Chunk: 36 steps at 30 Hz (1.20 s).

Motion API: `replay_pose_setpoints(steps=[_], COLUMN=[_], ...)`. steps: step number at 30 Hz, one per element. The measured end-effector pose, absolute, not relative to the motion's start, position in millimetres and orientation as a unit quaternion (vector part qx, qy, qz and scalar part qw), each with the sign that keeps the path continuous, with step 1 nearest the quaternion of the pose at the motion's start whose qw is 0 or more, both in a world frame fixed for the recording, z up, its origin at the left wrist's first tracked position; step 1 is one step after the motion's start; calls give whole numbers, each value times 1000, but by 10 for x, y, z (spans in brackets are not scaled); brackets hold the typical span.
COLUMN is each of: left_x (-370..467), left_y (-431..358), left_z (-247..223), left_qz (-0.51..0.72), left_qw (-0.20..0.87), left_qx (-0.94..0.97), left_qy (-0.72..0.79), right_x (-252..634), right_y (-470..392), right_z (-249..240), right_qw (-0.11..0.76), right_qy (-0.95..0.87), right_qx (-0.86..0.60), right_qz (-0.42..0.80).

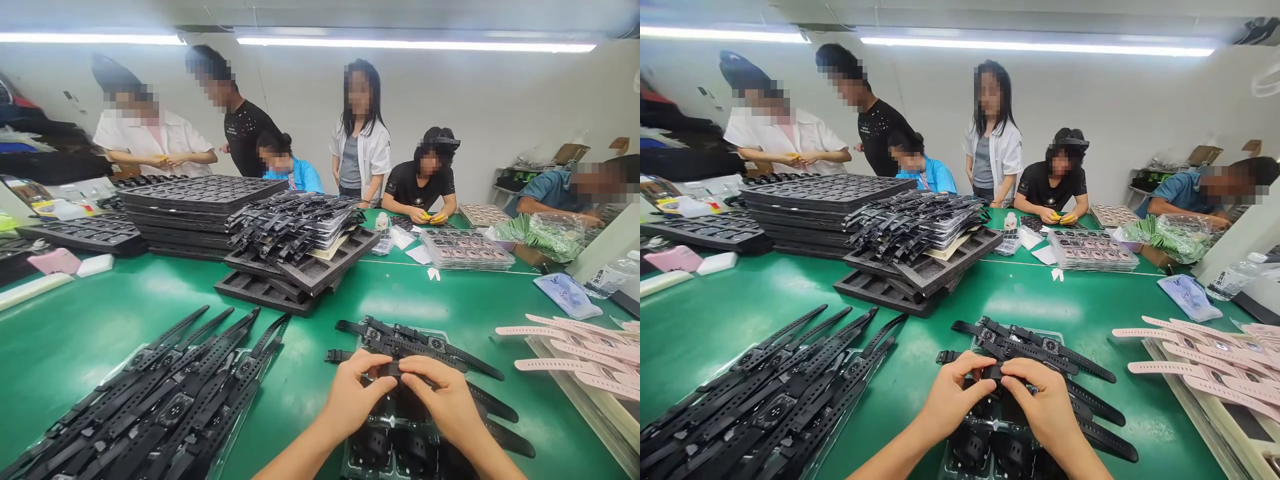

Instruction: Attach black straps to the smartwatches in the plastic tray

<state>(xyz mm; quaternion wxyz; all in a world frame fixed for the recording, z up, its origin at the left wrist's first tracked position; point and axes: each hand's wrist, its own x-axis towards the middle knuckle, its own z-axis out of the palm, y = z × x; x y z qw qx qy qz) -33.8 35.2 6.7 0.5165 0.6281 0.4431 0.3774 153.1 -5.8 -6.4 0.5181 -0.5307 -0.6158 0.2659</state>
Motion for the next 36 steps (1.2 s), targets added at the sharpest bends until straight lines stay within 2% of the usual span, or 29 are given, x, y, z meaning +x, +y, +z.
replay_pose_setpoints(steps=[7,18,22,27,36], left_x=[-315,-344,-334,-359,-353], left_y=[356,359,334,349,329], left_z=[55,79,86,88,123], left_qz=[416,397,376,392,362], left_qw=[600,524,537,536,558], left_qx=[559,625,633,624,623], left_qy=[392,420,412,411,412], right_x=[1583,1555,1564,1538,1591], right_y=[-87,-97,-108,-108,-108], right_z=[-60,-9,4,23,-30], right_qw=[542,516,545,523,558], right_qy=[-587,-619,-602,-635,-583], right_qx=[-536,-513,-520,-491,-510], right_qz=[271,297,264,286,298])
